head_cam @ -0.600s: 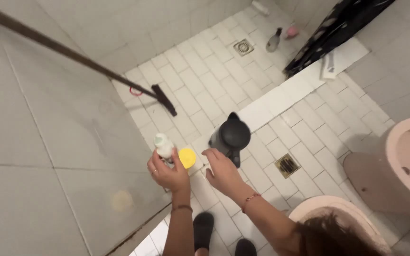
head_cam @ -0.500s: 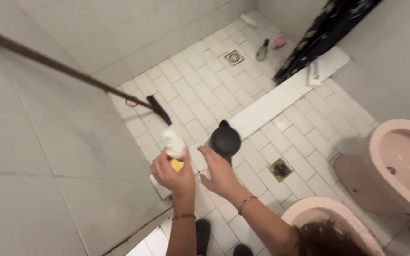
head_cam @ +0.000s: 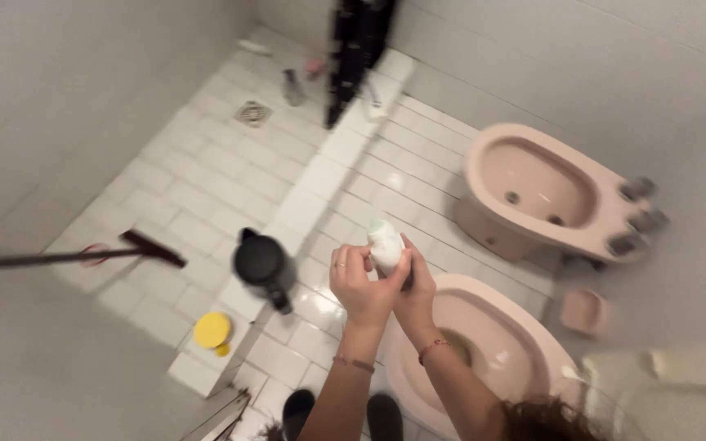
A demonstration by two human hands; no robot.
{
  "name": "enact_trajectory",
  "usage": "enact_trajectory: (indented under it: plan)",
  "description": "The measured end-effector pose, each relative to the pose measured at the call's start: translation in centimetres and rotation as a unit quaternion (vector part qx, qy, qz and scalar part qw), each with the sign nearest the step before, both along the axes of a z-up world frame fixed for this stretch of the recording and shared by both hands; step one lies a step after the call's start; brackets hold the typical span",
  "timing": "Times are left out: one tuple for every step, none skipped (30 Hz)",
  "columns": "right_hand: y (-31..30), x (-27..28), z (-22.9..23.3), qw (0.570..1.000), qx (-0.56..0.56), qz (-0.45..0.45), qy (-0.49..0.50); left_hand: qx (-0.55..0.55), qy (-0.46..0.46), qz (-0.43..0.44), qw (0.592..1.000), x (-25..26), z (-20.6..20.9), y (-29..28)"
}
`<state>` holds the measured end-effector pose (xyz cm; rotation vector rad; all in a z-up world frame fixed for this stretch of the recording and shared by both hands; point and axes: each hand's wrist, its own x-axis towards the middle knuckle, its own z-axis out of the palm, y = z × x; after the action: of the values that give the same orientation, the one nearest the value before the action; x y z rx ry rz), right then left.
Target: Cleaning a bidet and toilet bowl by applying liquid detergent and scrubbing with a brush.
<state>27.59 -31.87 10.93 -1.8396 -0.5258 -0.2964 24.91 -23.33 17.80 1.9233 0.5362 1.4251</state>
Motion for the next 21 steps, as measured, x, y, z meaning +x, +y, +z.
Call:
enact_trajectory:
  plan:
    - [-1.8, -0.1, 0.8, 1.0, -0.006, -0.02, 0.0, -0.006, 0.0, -0.02, 1.0, 0.9, -0.6, -1.9]
    - [-3.6, -0.3, 1.5, 1.0, -0.009, -0.023, -0.004, -0.009, 0.008, -0.038, 0.999, 1.9, -1.3, -3.8]
    - [-5.4, -0.5, 2.3, 1.0, -0.01, -0.026, -0.005, -0.012, 0.017, -0.055, 0.998, 2.7, -1.8, -5.9]
    - [-8.6, -0.2, 0.3, 0.999, -0.016, -0.046, -0.002, -0.017, 0.02, -0.075, 0.997, 3.0, -3.1, -8.5]
    - [-11.6, -0.1, -1.8, 0.996, -0.048, -0.071, 0.039, -0.063, 0.065, -0.101, 0.991, 3.3, -4.4, -10.8]
    - [-14.5, -0.1, -4.0, 0.989, -0.078, -0.096, 0.081, -0.107, 0.111, -0.128, 0.98, 3.4, -5.8, -13.1]
    - [-17.4, -0.5, -6.2, 0.987, -0.079, -0.11, 0.084, -0.108, 0.114, -0.141, 0.978, 3.4, -6.8, -15.3]
    - [-20.2, -1.1, -8.5, 0.978, -0.115, -0.126, 0.12, -0.131, 0.136, -0.151, 0.97, 3.3, -7.7, -17.4]
    - [-22.9, -1.8, -10.8, 0.966, -0.15, -0.141, 0.159, -0.155, 0.16, -0.159, 0.962, 3.2, -8.8, -19.5]
    - [-24.7, -2.4, -11.9, 0.963, -0.151, -0.152, 0.163, -0.155, 0.165, -0.17, 0.959, 3.1, -11.7, -21.0]
    - [-26.8, -3.2, -12.9, 0.943, -0.195, -0.145, 0.229, -0.218, 0.245, -0.161, 0.931, 2.8, -14.6, -22.9]
    - [-28.8, -4.1, -13.9, 0.916, -0.236, -0.136, 0.294, -0.276, 0.324, -0.15, 0.892, 2.3, -17.4, -24.7]
    - [-29.9, -4.5, -13.8, 0.914, -0.236, -0.145, 0.297, -0.276, 0.328, -0.158, 0.889, 2.2, -17.9, -25.4]
    - [-30.9, -5.0, -13.7, 0.894, -0.278, -0.125, 0.329, -0.345, 0.407, -0.156, 0.831, 2.0, -18.3, -26.0]
    - [-31.9, -5.3, -13.6, 0.872, -0.318, -0.102, 0.359, -0.407, 0.48, -0.147, 0.763, 1.9, -18.8, -26.5]
    - [-32.8, -5.4, -13.0, 0.87, -0.317, -0.106, 0.362, -0.406, 0.483, -0.151, 0.761, 2.0, -18.1, -27.0]
    - [-33.2, -5.5, -12.5, 0.863, -0.331, -0.094, 0.37, -0.422, 0.52, -0.178, 0.721, 2.0, -17.3, -26.9]
    - [-33.6, -5.7, -12.0, 0.855, -0.345, -0.082, 0.379, -0.436, 0.554, -0.204, 0.679, 2.0, -16.6, -26.8]
    - [-34.6, -5.9, -13.5, 0.853, -0.344, -0.084, 0.383, -0.435, 0.558, -0.205, 0.676, 1.6, -17.9, -27.4]
    - [-35.6, -6.1, -14.9, 0.865, -0.334, -0.076, 0.367, -0.453, 0.528, -0.228, 0.681, 1.2, -19.2, -27.9]
    - [-36.5, -6.2, -16.4, 0.876, -0.325, -0.066, 0.351, -0.471, 0.496, -0.25, 0.685, 0.9, -20.5, -28.4]
